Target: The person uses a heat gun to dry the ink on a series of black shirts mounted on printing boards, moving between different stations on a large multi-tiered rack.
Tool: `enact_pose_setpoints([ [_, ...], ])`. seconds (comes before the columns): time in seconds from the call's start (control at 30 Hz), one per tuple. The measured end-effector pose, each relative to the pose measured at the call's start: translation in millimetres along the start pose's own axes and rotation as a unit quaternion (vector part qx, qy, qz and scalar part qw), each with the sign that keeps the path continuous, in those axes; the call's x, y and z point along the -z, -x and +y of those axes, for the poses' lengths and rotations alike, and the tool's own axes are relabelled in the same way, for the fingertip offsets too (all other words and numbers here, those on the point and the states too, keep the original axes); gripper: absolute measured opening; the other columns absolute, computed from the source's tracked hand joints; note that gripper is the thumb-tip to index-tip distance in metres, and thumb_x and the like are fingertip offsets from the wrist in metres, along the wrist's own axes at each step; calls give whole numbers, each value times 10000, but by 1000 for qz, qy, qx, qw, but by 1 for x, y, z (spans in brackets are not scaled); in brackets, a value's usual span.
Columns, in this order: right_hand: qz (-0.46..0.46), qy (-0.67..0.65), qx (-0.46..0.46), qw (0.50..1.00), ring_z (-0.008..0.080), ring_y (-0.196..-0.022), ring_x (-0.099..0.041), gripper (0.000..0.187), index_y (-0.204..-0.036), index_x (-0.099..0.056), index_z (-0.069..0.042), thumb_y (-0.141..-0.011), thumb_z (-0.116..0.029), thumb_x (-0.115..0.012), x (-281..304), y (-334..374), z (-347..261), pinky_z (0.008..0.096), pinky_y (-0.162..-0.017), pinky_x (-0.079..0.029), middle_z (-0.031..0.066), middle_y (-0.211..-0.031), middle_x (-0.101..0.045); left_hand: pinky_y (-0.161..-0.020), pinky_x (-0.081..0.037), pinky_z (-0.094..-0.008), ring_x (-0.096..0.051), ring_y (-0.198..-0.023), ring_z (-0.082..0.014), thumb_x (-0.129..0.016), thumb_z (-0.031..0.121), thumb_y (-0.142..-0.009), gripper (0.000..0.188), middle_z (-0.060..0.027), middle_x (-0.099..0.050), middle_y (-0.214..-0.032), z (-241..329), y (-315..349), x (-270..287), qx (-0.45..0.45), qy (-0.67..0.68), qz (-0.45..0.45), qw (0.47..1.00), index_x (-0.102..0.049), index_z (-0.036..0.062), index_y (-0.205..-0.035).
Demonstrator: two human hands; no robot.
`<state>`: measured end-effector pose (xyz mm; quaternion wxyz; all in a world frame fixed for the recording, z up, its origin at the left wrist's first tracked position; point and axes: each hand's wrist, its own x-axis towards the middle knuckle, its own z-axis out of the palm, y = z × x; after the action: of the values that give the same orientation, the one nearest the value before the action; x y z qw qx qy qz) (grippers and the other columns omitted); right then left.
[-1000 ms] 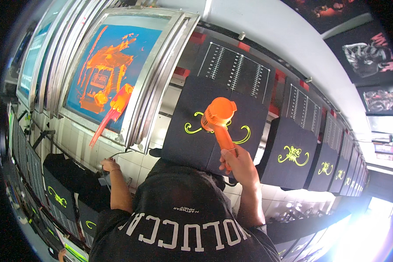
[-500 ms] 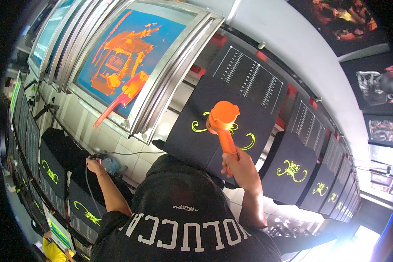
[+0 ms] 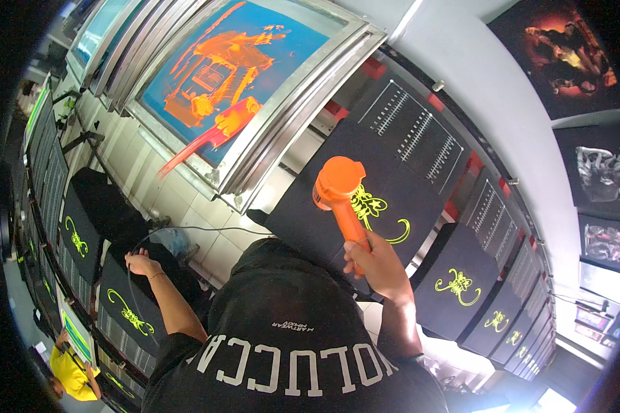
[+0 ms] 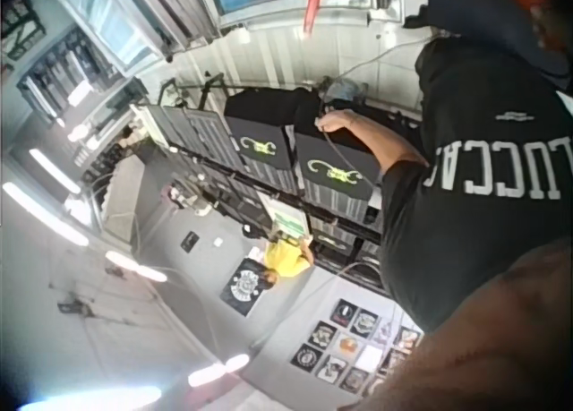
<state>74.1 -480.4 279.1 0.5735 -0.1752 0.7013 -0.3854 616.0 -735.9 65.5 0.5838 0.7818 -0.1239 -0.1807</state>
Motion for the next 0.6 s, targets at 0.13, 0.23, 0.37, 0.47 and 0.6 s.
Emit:
enact_pose_setpoints([
  [0.13,-5,2,10,1000,118,-671,-626,320,-1101,-556,35,-942,-240,-589,-3,-7,-3,242,-543,-475,53,-834,-603,-631,-503,-299,-637,-790,-236,-396,261,-969,353,-149,-639,-1038,8,21,11,-17,5,-38,999,-585,4,-1121],
  [0.23,-12,17,13,1000,120,-675,-628,320,-1089,-563,31,-938,-248,-594,-2,-10,-6,244,-541,-474,56,-833,-607,-621,-503,-299,-626,-722,-226,-398,252,-965,351,-128,-664,-967,9,17,23,-67,35,-1,997,-568,-19,-1110],
  [0.37,-7,30,30,999,122,-675,-626,322,-1086,-566,31,-936,-253,-590,-2,-16,-7,245,-545,-474,57,-829,-607,-575,-485,-290,-607,-656,-203,-382,231,-964,350,-136,-694,-915,10,13,38,-97,7,2,995,-543,-55,-1085],
  [0.47,-7,35,43,998,121,-673,-623,327,-1097,-564,35,-938,-250,-584,0,-20,-11,245,-552,-474,56,-829,-606,-544,-463,-263,-575,-620,-182,-379,245,-974,359,-163,-710,-960,18,14,45,-38,62,101,992,-537,-60,-1077],
  [0.6,9,32,43,999,119,-669,-619,331,-1118,-562,40,-938,-237,-581,-2,-21,-9,245,-555,-472,55,-826,-604,-550,-469,-264,-555,-603,-180,-366,224,-968,362,-160,-712,-960,14,9,65,-59,21,20,998,-541,-67,-1094],
])
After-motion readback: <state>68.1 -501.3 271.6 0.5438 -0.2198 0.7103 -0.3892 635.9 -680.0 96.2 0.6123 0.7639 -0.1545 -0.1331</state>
